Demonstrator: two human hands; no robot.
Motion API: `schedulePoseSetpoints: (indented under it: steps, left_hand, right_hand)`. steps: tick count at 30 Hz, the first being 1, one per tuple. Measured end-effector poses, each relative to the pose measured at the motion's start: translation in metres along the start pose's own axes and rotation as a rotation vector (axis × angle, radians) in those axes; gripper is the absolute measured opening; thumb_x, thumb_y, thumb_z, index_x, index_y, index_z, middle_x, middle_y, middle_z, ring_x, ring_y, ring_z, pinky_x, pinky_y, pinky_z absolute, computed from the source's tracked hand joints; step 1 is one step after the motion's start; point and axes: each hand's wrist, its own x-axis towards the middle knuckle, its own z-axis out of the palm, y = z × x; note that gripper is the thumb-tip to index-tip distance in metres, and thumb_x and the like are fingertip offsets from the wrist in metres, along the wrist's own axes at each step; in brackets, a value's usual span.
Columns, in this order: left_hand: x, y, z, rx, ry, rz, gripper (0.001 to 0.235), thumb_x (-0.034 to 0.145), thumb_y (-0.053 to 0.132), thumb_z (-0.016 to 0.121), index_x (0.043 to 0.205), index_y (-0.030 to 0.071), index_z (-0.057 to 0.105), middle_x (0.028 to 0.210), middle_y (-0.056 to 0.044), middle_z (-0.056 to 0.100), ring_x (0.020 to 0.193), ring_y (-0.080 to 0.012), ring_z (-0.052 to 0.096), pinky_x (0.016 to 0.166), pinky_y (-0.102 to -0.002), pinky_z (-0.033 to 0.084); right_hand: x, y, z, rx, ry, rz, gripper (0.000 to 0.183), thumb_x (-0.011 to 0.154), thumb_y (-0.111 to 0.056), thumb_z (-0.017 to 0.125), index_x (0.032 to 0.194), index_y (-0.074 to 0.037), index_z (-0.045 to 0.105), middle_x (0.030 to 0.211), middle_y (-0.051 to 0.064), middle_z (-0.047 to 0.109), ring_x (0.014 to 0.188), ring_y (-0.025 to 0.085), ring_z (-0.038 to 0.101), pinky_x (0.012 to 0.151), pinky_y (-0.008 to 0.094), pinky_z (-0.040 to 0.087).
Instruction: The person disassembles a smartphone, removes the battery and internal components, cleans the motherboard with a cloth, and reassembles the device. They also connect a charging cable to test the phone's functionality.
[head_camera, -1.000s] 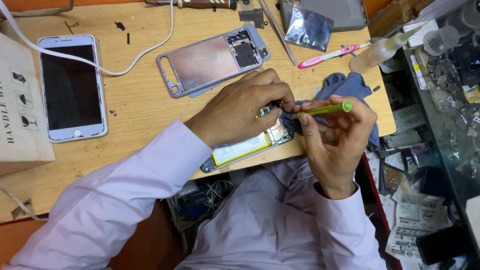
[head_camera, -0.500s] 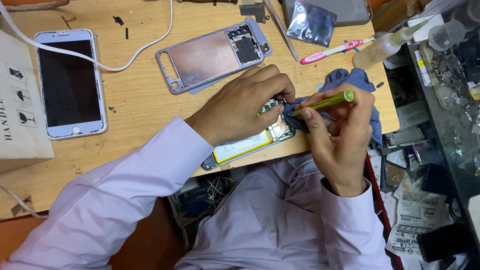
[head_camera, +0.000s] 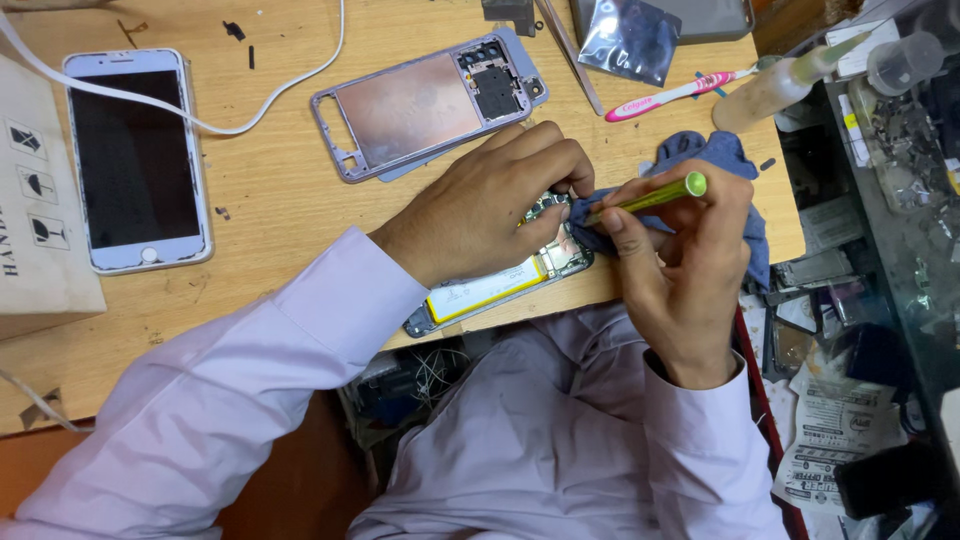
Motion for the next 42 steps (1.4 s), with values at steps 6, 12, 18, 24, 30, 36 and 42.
schedulePoseSetpoints:
  steps: [6,12,18,24,30,36,42]
  left_hand:
    - [0.0008,0.0006,-0.0007,-0.002,0.000,0.005,0.023,0.090,0.011,0.070,0.110,0.010,0.058,0.107,-0.007,0.059,0.106,-0.0277,0.059,0.091,-0.042,0.048]
    - [0.0021,0.0007,0.0007,-0.015,-0.004,-0.014,0.023,0.089,0.011,0.070,0.109,0.010,0.058,0.106,-0.007,0.059,0.106,-0.0275,0.059,0.091,-0.042,0.049]
    - [0.0032,0.0004,-0.0003,-0.027,-0.002,-0.008,0.024,0.090,0.010,0.070,0.110,0.009,0.058,0.106,-0.007,0.059,0.106,-0.0268,0.060,0.091,-0.042,0.049]
    - [0.0037,0.0010,0.0002,-0.019,-0.001,-0.004,0.024,0.090,0.011,0.070,0.110,0.009,0.058,0.107,-0.007,0.059,0.107,-0.0272,0.059,0.092,-0.042,0.049]
    - [0.0028,0.0005,-0.0002,-0.017,-0.006,-0.001,0.024,0.090,0.011,0.070,0.111,0.009,0.058,0.107,-0.007,0.059,0.108,-0.0272,0.059,0.092,-0.042,0.049]
    - [0.0031,0.0003,0.0002,-0.014,-0.001,0.016,0.024,0.091,0.011,0.070,0.111,0.009,0.057,0.107,-0.007,0.059,0.108,-0.0273,0.059,0.092,-0.042,0.049]
    - [0.0028,0.0004,0.0000,-0.017,0.000,0.013,0.024,0.091,0.011,0.070,0.111,0.009,0.057,0.107,-0.008,0.059,0.108,-0.0275,0.060,0.092,-0.042,0.049]
  right_hand:
    - [0.0003,0.0020,-0.0012,-0.005,-0.003,0.008,0.039,0.110,0.009,0.068,0.131,0.002,0.036,0.113,0.016,0.064,0.106,0.019,0.073,0.086,0.026,0.064]
    - [0.0020,0.0007,-0.0026,-0.050,-0.010,-0.006,0.038,0.110,0.009,0.067,0.132,0.002,0.037,0.112,0.016,0.067,0.105,0.018,0.073,0.084,0.025,0.064]
    - [0.0028,0.0007,-0.0019,-0.052,0.005,-0.013,0.038,0.110,0.008,0.068,0.132,0.002,0.037,0.112,0.016,0.066,0.105,0.019,0.074,0.082,0.025,0.064]
    - [0.0020,0.0017,-0.0024,-0.064,0.001,-0.017,0.038,0.110,0.008,0.068,0.132,0.002,0.037,0.112,0.016,0.066,0.105,0.019,0.074,0.082,0.026,0.065]
    - [0.0019,0.0008,-0.0006,-0.081,0.011,-0.029,0.038,0.110,0.007,0.069,0.132,0.002,0.037,0.111,0.016,0.066,0.105,0.019,0.074,0.081,0.025,0.064]
    - [0.0010,0.0013,-0.0016,-0.055,0.004,-0.016,0.039,0.110,0.007,0.068,0.132,0.002,0.037,0.112,0.017,0.068,0.106,0.019,0.074,0.081,0.025,0.064]
    - [-0.0001,0.0019,-0.0016,-0.062,0.000,-0.025,0.039,0.111,0.007,0.068,0.133,0.002,0.037,0.114,0.017,0.067,0.108,0.019,0.074,0.083,0.025,0.064]
